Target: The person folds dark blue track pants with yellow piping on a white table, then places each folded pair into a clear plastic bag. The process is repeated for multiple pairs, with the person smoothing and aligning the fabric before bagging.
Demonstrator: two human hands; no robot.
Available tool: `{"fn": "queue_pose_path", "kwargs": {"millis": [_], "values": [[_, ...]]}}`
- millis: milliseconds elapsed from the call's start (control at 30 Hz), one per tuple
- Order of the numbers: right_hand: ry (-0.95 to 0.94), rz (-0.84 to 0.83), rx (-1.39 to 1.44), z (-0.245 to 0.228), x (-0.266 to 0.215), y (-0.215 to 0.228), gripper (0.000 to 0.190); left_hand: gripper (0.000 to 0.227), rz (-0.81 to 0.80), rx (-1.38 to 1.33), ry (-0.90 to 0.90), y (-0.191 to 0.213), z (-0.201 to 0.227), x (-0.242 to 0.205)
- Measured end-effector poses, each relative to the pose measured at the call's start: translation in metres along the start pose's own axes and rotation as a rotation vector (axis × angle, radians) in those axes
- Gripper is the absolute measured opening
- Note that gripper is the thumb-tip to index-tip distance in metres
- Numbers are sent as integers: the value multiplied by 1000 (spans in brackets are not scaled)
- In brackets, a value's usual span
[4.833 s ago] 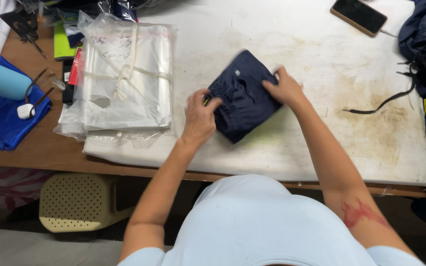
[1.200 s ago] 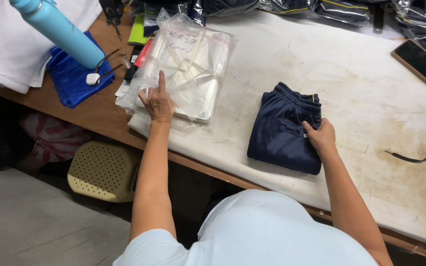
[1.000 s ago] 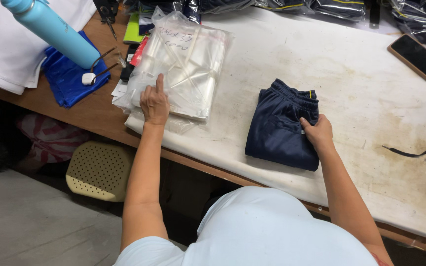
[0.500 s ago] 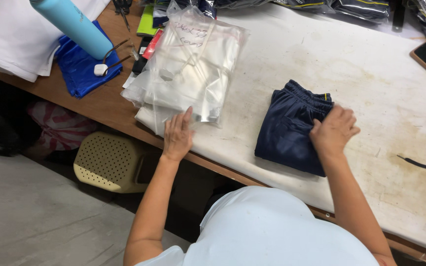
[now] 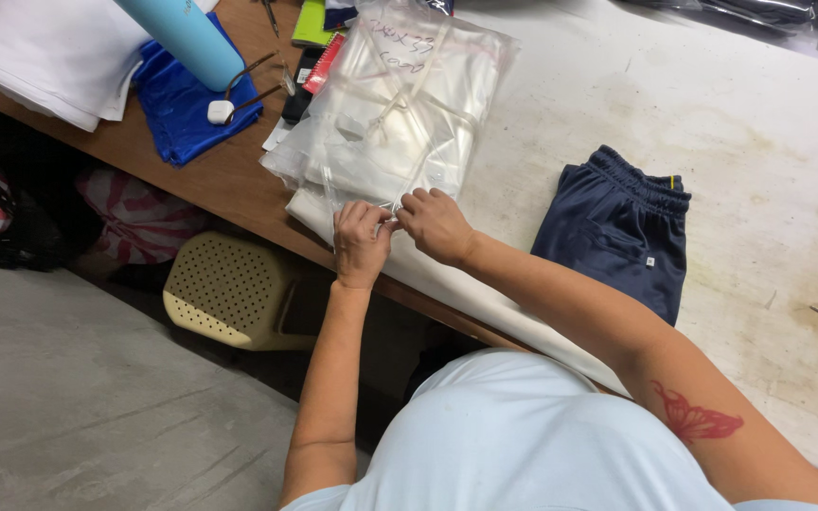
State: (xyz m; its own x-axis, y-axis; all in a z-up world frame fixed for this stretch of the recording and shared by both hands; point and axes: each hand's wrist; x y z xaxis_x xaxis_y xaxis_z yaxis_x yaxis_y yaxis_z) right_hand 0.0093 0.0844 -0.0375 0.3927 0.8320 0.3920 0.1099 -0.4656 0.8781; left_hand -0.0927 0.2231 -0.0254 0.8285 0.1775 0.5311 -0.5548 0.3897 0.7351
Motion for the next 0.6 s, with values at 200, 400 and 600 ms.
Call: {"fn": "queue_pose_path", "kwargs": {"millis": [200,400,600], "values": [[-380,-221,321,22,7,-5,28,20,87,70,-165,-1,3,3],[-531,-250,804,44,13,32,14,34,-98,61,-195,-17,40,-24],[-369,130,579,26,-9,83,5,63,-529,79,28,-39,28,15]]}}
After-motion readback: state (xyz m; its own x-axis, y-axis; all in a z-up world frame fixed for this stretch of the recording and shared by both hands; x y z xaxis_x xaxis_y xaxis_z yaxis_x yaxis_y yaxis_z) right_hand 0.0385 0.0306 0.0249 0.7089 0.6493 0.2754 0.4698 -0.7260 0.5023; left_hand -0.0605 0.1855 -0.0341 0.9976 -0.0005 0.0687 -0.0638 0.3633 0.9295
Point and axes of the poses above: each hand's wrist, its own x-axis towards the middle knuckle, its own y-axis out of the back of the hand, z = x × y, and after that the axes turned 4 degrees about -y, right-handed
